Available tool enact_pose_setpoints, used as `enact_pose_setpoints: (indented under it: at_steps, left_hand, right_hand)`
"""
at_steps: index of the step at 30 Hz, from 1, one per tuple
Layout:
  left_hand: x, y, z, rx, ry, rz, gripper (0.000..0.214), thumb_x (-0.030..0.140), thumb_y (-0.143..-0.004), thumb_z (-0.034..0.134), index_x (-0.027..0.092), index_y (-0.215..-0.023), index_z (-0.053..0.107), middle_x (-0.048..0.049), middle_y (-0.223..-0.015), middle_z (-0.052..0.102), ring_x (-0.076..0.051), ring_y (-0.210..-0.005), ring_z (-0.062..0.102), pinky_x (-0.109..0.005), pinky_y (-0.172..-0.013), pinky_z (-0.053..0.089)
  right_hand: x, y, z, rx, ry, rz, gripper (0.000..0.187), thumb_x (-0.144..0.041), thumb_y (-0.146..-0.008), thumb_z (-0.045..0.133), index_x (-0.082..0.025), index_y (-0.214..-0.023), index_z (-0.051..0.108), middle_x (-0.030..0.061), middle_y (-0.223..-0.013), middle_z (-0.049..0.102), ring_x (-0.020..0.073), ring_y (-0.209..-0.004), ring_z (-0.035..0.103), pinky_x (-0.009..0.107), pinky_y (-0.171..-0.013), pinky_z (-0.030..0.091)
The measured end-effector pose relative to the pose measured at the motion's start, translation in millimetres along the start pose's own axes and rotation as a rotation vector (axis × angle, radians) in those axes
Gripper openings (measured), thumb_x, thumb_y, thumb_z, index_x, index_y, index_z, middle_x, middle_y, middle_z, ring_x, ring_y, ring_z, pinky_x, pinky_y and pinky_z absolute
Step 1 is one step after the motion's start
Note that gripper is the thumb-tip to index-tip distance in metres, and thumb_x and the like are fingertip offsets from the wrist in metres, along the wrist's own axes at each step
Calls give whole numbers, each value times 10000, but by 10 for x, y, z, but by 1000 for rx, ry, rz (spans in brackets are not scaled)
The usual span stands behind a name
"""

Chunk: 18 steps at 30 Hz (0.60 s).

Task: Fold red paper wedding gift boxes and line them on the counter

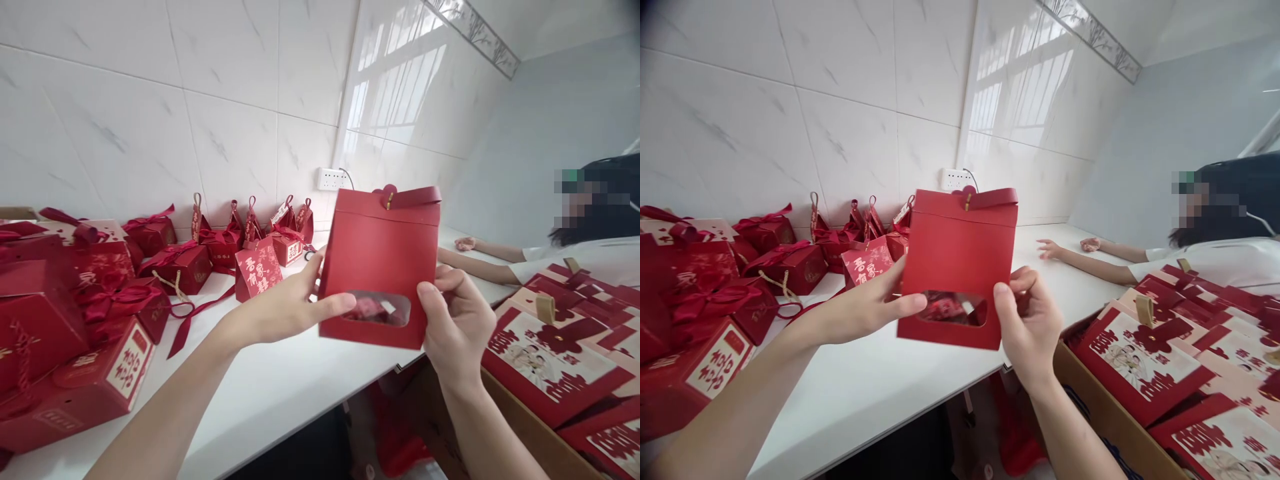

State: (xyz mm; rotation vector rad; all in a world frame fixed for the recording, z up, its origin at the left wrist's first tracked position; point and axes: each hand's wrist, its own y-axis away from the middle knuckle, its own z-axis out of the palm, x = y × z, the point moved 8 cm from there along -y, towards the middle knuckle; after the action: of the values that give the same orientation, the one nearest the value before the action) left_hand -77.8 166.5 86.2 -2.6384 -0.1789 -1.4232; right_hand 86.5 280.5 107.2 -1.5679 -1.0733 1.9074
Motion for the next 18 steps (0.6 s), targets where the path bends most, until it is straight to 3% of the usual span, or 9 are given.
enact_pose_setpoints:
  at_steps: [2, 4, 5, 8, 10, 13, 18]
  left_hand:
    - [-130, -14, -29, 35, -233, -117, 858, 675, -807, 449, 247, -1477, 126, -128, -1480, 352, -314, -1309, 406, -435, -1012, 395]
    - [-288, -20, -53, 25, -509, -259, 862, 661, -799, 457, 195, -1471, 185, -165, -1482, 337, -347, -1312, 394, -450, -1004, 385]
    - [-373, -22, -73, 8, -616, -330, 805, 624, -803, 476, 173, -1441, 282, -179, -1439, 402, -354, -1273, 441, -440, -976, 406]
    - [-628, -31, -240, 35, -770, -528, 498, 471, -837, 499, 127, -1185, 595, -195, -1178, 628, -349, -1095, 586, -422, -882, 453]
    - [-767, -22, -438, 137, -800, -632, 379, 375, -853, 485, 110, -1059, 659, -215, -1092, 660, -360, -1062, 601, -451, -864, 447]
    - [-928, 37, -730, 288, -828, -755, 365, 340, -860, 466, 107, -1070, 654, -236, -1096, 652, -363, -1062, 600, -472, -845, 445]
    - [-1090, 121, -984, 411, -808, -823, 496, 476, -853, 444, 103, -1132, 617, -238, -1128, 635, -376, -1062, 596, -474, -818, 470]
  right_hand:
    - [334, -91, -95, 56, 137, 89, 209, -310, -756, 597, -212, -665, 437, -37, -635, 475, 95, -498, 436, 238, -474, 361]
    - [805, -98, -200, 85, 285, 283, 202, -351, -719, 580, -223, -670, 431, -43, -557, 487, 119, -424, 470, 259, -434, 370]
    - [1048, -52, -251, 83, 377, 393, 186, -357, -710, 566, -228, -680, 436, -43, -511, 488, 147, -403, 501, 275, -424, 379]
    - [1605, 201, -252, -91, 493, 578, 183, -387, -702, 544, -237, -711, 441, 10, -538, 577, 230, -468, 618, 340, -491, 456]
    - [1802, 397, -239, -203, 520, 630, 206, -431, -691, 538, -254, -704, 434, 47, -539, 620, 283, -553, 663, 394, -584, 497]
    - [1923, 556, -258, -282, 577, 669, 218, -465, -673, 519, -280, -690, 404, 62, -529, 654, 323, -660, 687, 438, -692, 497]
    - [2178, 289, -304, -279, 692, 603, 208, -407, -638, 506, -291, -679, 339, 60, -495, 633, 349, -689, 659, 473, -697, 459]
